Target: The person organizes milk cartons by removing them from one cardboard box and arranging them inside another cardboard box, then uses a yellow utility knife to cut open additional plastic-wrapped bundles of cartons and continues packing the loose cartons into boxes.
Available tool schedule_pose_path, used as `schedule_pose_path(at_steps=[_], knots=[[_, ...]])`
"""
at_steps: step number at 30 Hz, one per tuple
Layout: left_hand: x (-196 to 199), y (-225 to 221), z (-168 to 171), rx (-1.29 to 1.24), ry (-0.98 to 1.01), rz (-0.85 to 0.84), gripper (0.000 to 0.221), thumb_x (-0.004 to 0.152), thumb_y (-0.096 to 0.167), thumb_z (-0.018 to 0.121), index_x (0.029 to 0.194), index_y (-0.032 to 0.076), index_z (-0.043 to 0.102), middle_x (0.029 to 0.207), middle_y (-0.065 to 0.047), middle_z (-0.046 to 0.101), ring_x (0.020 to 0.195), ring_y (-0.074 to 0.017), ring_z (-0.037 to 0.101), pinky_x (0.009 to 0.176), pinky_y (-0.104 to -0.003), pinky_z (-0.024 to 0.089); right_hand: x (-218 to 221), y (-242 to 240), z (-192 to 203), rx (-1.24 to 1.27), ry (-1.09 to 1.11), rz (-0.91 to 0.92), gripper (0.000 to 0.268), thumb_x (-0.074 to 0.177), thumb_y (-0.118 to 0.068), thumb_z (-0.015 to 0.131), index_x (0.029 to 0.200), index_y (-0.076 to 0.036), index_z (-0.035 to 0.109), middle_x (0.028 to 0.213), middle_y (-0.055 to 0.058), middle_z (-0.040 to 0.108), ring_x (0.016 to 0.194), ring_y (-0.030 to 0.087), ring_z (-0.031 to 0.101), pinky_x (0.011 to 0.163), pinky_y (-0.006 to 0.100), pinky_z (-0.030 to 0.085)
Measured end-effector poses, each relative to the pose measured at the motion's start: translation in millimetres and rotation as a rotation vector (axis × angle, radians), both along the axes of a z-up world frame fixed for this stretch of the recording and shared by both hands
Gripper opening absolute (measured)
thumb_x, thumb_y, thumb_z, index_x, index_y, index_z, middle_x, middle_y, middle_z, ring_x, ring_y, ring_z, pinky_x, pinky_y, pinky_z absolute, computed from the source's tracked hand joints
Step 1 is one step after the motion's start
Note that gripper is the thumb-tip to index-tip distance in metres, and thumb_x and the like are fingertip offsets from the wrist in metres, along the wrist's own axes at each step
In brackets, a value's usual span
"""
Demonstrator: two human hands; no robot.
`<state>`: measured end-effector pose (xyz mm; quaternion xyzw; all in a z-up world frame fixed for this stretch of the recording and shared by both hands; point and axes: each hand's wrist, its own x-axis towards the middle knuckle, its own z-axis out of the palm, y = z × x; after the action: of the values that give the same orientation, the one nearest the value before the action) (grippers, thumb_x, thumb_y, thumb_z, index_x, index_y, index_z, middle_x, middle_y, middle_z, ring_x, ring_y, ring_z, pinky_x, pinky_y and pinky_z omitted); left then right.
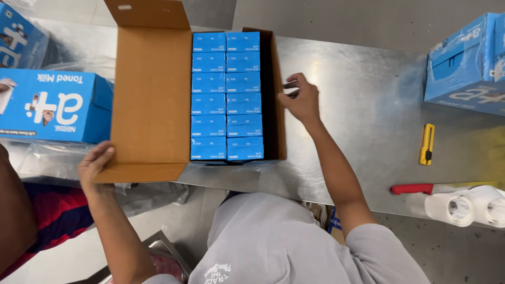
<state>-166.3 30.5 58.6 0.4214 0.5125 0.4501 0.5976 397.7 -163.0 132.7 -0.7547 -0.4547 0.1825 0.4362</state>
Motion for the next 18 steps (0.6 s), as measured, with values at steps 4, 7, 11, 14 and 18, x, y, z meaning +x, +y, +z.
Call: schedule_pose_path(at_steps=[4, 7, 11, 14, 18], knots=[[46.8, -57.0, 49.6, 0.268, -0.382, 0.129, 0.062, 0.097, 0.027, 0.071, 0.146, -0.005, 0.052, 0.135, -0.020, 0.067, 0.125, -0.0259, 0.067, 0.106, -0.035, 0.054, -0.4, -24.7, 13.7, -0.078, -0.035, -0.158, 0.028, 0.090, -0.014, 0.067, 0.116, -0.002, 0.066, 0.086, 0.015, 0.077, 0.072, 0.025, 0.076, 0.068, 0.037, 0.060], [119.5, -136.6, 66.3, 0.503, -0.302, 0.362, 0.108, 0.097, 0.073, 0.059, 0.167, 0.005, 0.014, 0.166, -0.024, 0.034, 0.152, -0.0345, 0.041, 0.129, -0.052, 0.035, 8.5, -42.2, -9.6, -0.153, -0.196, -0.290, 0.026, 0.094, -0.010, 0.064, 0.118, -0.001, 0.067, 0.083, 0.019, 0.074, 0.073, 0.034, 0.074, 0.071, 0.042, 0.057], [176.9, -200.4, 25.4, 0.697, 0.153, 0.328, 0.125, 0.091, 0.082, 0.061, 0.166, 0.012, -0.010, 0.177, -0.015, -0.005, 0.163, -0.0330, 0.005, 0.136, -0.049, 0.011, 50.5, -77.1, -96.8, -0.162, -0.442, -0.372, 0.019, 0.094, -0.008, 0.066, 0.112, -0.001, 0.068, 0.087, 0.022, 0.071, 0.079, 0.042, 0.069, 0.074, 0.048, 0.055], [208.5, -209.1, 10.4, 0.737, 0.367, 0.241, 0.141, 0.081, 0.069, 0.078, 0.166, 0.012, -0.019, 0.178, -0.016, -0.014, 0.164, -0.0338, -0.003, 0.137, -0.051, 0.004, 67.1, -101.6, -143.5, -0.173, -0.549, -0.380, 0.012, 0.098, -0.009, 0.068, 0.105, 0.000, 0.070, 0.090, 0.024, 0.067, 0.080, 0.043, 0.065, 0.072, 0.051, 0.053], [239.8, -188.0, 7.4, 0.541, 0.455, 0.193, 0.137, 0.091, 0.048, 0.085, 0.157, 0.000, -0.026, 0.167, -0.024, -0.025, 0.161, -0.0412, -0.008, 0.131, -0.057, 0.001, 61.1, -97.0, -142.0, -0.139, -0.456, -0.359, 0.018, 0.094, -0.013, 0.072, 0.105, 0.002, 0.074, 0.083, 0.023, 0.066, 0.072, 0.040, 0.065, 0.067, 0.049, 0.053]])
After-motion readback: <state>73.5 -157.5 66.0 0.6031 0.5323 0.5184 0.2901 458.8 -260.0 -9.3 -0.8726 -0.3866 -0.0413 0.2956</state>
